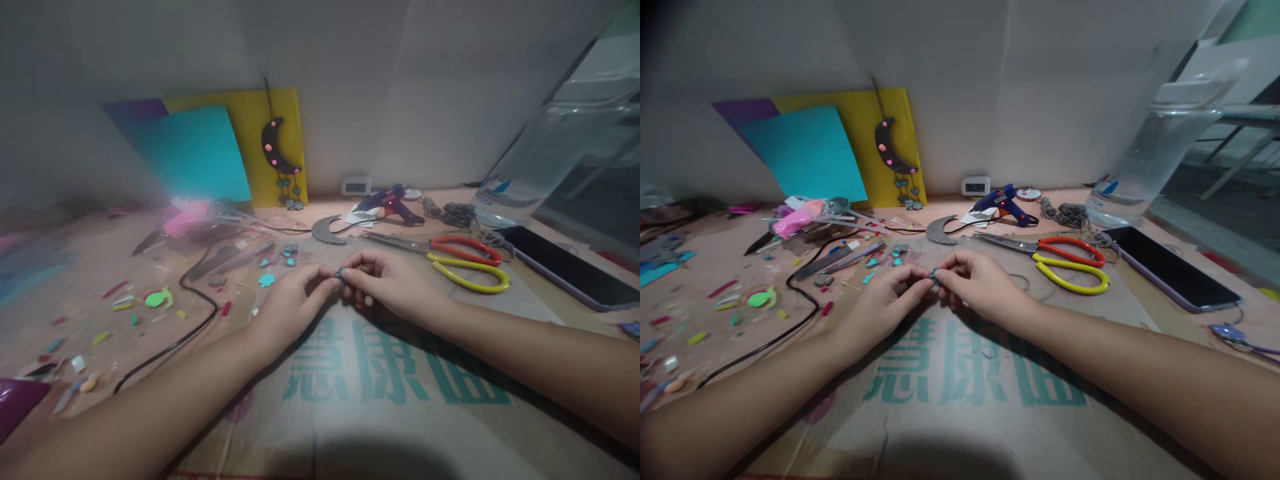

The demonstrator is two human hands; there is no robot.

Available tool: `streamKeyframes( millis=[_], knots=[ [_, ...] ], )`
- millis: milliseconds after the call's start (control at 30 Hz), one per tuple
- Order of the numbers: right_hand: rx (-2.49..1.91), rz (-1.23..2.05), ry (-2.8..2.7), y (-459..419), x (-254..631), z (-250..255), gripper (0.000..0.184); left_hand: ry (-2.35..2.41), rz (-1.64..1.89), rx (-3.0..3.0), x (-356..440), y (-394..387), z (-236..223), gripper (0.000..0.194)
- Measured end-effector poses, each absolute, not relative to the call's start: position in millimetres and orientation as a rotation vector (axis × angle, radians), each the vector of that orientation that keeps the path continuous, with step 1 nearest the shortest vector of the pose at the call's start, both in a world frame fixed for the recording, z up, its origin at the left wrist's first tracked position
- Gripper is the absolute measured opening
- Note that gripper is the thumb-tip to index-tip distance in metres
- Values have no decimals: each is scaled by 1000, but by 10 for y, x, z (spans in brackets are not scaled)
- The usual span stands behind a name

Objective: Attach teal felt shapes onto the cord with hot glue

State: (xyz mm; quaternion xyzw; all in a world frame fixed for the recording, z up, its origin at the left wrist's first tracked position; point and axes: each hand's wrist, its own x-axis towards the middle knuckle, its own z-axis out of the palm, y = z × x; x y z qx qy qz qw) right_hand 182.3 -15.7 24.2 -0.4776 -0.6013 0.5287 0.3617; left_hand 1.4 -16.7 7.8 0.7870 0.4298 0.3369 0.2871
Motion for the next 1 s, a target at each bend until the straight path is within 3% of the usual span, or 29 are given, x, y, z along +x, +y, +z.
streamKeyframes(
  millis=[667,1000],
  knots=[
    [-1104,1303,-1587,-212,1864,273,23,1157,944,2079,19,-165,102,21],
    [-1242,1081,-1793,-191,1869,280,14,1176,878,2179,13,-169,68,23]
  ],
)
